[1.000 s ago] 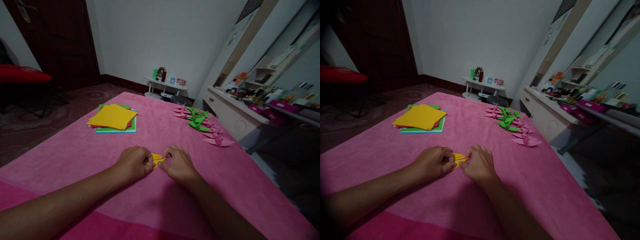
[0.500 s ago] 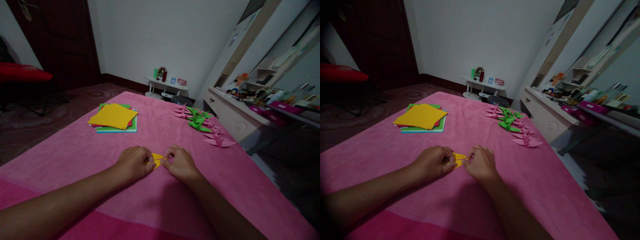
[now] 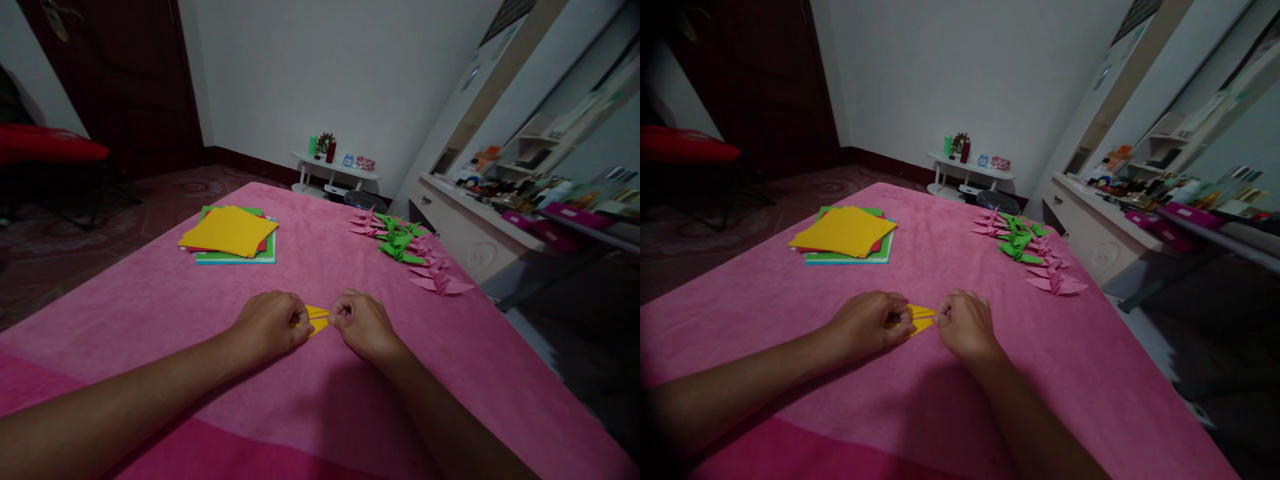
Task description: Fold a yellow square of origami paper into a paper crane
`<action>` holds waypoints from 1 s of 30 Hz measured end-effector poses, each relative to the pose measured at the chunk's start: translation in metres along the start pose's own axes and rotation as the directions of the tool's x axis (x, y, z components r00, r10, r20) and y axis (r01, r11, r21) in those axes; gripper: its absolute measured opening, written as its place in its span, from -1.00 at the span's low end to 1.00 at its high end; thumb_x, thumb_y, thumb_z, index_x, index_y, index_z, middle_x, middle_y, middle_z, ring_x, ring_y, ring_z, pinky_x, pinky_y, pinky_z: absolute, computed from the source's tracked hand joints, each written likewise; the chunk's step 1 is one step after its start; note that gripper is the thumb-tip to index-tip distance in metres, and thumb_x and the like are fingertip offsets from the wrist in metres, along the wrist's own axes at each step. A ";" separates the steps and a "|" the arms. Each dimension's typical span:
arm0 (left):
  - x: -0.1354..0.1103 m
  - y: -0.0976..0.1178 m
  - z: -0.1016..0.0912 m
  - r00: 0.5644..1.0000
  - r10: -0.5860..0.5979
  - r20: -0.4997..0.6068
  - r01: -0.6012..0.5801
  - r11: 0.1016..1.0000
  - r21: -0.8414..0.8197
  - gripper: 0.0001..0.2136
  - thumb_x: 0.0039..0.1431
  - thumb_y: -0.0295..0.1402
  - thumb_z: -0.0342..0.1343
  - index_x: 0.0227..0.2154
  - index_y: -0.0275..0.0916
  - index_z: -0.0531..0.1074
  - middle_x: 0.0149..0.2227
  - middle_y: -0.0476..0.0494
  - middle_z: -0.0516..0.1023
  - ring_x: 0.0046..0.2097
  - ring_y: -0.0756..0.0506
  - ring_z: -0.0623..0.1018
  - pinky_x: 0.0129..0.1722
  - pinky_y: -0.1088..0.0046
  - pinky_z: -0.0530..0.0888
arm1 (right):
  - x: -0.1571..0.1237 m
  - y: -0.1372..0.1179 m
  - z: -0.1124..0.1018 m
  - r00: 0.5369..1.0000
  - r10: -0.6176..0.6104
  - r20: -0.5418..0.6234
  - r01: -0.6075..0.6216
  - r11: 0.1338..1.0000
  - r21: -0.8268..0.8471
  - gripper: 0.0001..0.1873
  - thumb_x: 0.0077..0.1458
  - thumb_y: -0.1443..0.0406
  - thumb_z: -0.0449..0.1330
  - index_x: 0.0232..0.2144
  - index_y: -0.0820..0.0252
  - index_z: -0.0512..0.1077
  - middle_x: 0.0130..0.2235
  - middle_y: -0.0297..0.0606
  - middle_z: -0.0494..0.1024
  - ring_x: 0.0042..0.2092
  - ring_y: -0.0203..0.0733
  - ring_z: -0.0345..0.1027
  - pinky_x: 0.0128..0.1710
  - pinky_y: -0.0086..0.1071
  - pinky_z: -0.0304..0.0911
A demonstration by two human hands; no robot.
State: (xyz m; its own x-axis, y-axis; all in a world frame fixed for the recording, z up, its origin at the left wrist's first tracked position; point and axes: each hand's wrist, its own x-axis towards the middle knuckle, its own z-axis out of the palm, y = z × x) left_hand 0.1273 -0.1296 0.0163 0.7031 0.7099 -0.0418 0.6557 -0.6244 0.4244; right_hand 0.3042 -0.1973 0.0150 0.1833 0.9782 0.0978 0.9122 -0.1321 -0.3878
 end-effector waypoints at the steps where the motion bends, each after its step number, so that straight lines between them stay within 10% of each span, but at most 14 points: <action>1: 0.000 0.000 0.000 1.000 0.002 0.001 -0.002 1.000 -0.002 -0.82 0.00 -0.21 0.04 -0.49 -0.17 0.47 -0.44 -0.05 0.53 -0.43 -0.03 0.45 -0.49 0.48 0.13 | 0.000 -0.001 -0.001 1.000 -0.002 0.002 0.002 1.000 -0.010 -0.92 -0.09 0.32 0.26 -0.57 0.14 0.46 -0.42 -0.33 0.49 -0.39 -0.29 0.27 -0.40 -0.41 0.01; 24: -0.008 -0.018 -0.017 0.998 0.070 -0.002 -0.070 0.997 -0.030 -0.91 -0.02 -0.31 0.11 -0.44 -0.13 0.48 -0.43 0.00 0.51 -0.39 -0.03 0.42 -0.46 0.49 0.14 | 0.001 0.000 -0.004 0.999 -0.027 0.022 0.027 0.999 -0.022 -0.92 -0.09 0.32 0.25 -0.57 0.16 0.44 -0.44 -0.32 0.48 -0.39 -0.29 0.26 -0.41 -0.42 0.01; 30: -0.006 -0.030 -0.018 0.990 0.073 -0.116 -0.085 0.991 -0.104 -0.59 -0.14 -0.21 0.22 -0.17 -0.18 0.41 -0.22 -0.10 0.47 -0.23 -0.09 0.42 -0.32 0.47 0.26 | -0.001 0.003 -0.001 0.998 -0.061 -0.003 0.061 0.998 0.010 -0.92 -0.09 0.35 0.23 -0.58 0.16 0.43 -0.45 -0.34 0.46 -0.38 -0.28 0.25 -0.39 -0.43 0.01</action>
State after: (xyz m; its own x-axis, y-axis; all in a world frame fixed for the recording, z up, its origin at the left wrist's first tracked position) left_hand 0.0987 -0.1092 0.0204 0.7124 0.6953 0.0950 0.5611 -0.6456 0.5181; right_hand 0.3069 -0.1990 0.0149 0.1283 0.9839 0.1245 0.9181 -0.0703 -0.3901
